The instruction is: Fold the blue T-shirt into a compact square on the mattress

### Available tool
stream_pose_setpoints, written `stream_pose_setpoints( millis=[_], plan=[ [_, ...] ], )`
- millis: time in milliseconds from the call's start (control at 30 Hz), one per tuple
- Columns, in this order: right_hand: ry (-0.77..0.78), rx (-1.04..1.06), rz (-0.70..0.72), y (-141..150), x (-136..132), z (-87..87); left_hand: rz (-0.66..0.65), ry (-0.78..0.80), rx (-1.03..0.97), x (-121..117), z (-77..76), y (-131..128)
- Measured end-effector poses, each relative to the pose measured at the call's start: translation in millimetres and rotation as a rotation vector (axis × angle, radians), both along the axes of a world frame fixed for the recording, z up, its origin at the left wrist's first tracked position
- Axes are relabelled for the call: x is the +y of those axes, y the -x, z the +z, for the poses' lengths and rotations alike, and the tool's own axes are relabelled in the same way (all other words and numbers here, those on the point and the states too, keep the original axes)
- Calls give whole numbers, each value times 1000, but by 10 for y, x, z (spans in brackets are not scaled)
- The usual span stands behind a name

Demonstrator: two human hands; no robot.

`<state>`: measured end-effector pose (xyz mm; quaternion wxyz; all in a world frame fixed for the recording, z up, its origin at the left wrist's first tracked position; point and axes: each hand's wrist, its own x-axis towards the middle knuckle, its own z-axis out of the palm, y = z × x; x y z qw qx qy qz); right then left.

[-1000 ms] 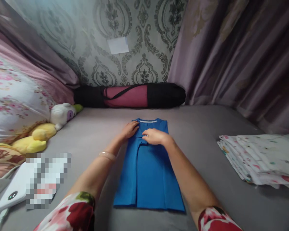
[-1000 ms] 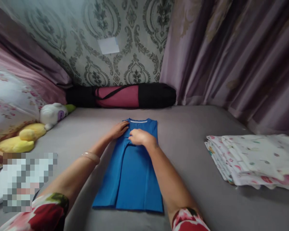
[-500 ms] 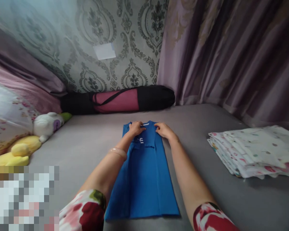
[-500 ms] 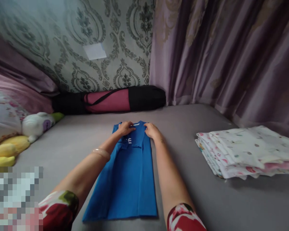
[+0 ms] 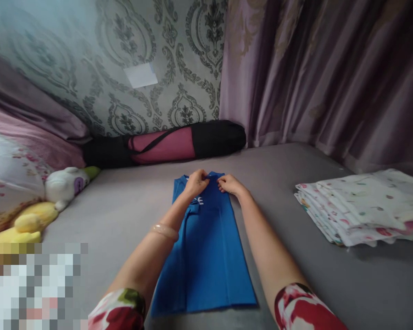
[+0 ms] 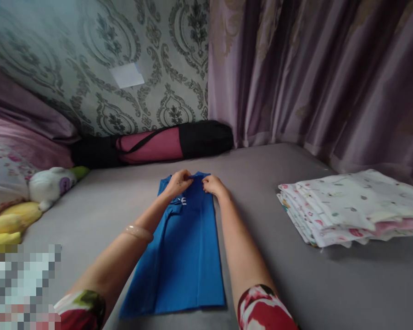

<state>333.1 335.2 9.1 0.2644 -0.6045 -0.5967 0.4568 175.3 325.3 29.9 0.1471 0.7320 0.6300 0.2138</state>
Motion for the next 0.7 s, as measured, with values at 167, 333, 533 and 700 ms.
stream_pose_setpoints(
  millis=[167, 333, 533, 700],
  plan=[
    [58, 133, -71, -45, -13, 66, -182, -113, 80, -216, -61, -255],
    [42, 164, -148, -84, -6, 18, -274, -88, 306, -371, -113, -417],
    [-47, 28, -192, -48, 82, -148, -304, -91, 433, -458, -115, -439],
    [-228, -211, -143, -31, 61, -188, -271, -166, 380, -518, -214, -409]
  ],
)
